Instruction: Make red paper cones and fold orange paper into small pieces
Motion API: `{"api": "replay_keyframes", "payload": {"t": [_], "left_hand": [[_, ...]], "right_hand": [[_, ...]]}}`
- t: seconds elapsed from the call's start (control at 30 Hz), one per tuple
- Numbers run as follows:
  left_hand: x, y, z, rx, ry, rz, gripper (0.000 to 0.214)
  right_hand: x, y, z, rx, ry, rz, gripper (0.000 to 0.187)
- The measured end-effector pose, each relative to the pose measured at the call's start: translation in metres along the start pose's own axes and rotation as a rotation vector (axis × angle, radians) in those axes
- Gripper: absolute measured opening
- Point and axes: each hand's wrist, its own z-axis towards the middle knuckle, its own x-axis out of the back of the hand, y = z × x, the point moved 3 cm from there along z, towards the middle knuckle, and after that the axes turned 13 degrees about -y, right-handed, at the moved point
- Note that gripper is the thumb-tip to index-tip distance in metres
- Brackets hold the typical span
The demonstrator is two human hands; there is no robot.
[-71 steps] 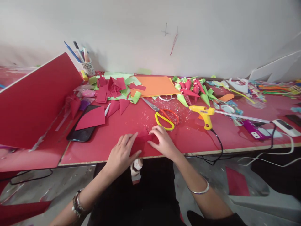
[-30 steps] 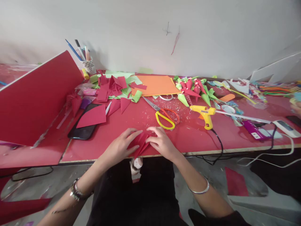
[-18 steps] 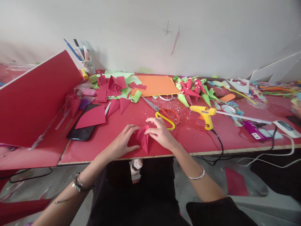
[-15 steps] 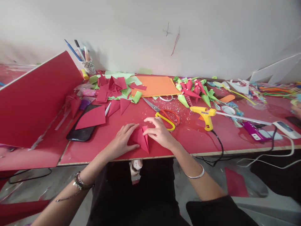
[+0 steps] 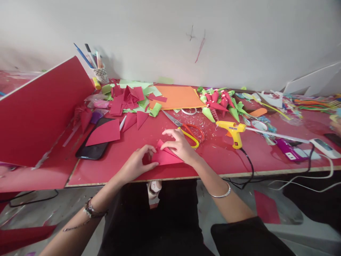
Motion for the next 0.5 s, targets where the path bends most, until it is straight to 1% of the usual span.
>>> {"api": "replay_keyframes", "payload": {"t": [0.1, 0.17, 0.2, 0.27, 0.33, 0.43, 0.5], "left_hand": [[-0.001, 0.002, -0.001, 0.006, -0.004, -0.127, 0.037], [0.000, 0.001, -0.002, 0.024, 0.026, -0.108, 0.048], [0.000, 0.000, -0.002, 0.023, 0.036, -0.070, 0.048], [-0.001, -0.001, -0.004, -0.017, 0.024, 0.063, 0.034], [-0.002, 0.000, -0.007, -0.075, -0.024, 0.262, 0.020], [-0.005, 0.004, -0.013, -0.107, -0.100, 0.526, 0.019], [-0.007, 0.009, -0.018, -0.118, -0.146, 0.633, 0.024]], "right_hand": [[-0.002, 0.006, 0.001, -0.007, -0.007, -0.046, 0.025], [-0.003, 0.011, 0.000, -0.023, -0.043, -0.074, 0.025], [-0.003, 0.013, -0.001, -0.032, -0.063, -0.087, 0.027], [0.000, 0.014, -0.004, -0.051, -0.105, -0.114, 0.032], [0.004, 0.010, -0.009, -0.060, -0.157, -0.141, 0.033], [0.007, -0.006, -0.023, -0.075, -0.227, -0.174, 0.026], [0.004, -0.019, -0.036, -0.081, -0.228, -0.199, 0.023]]}}
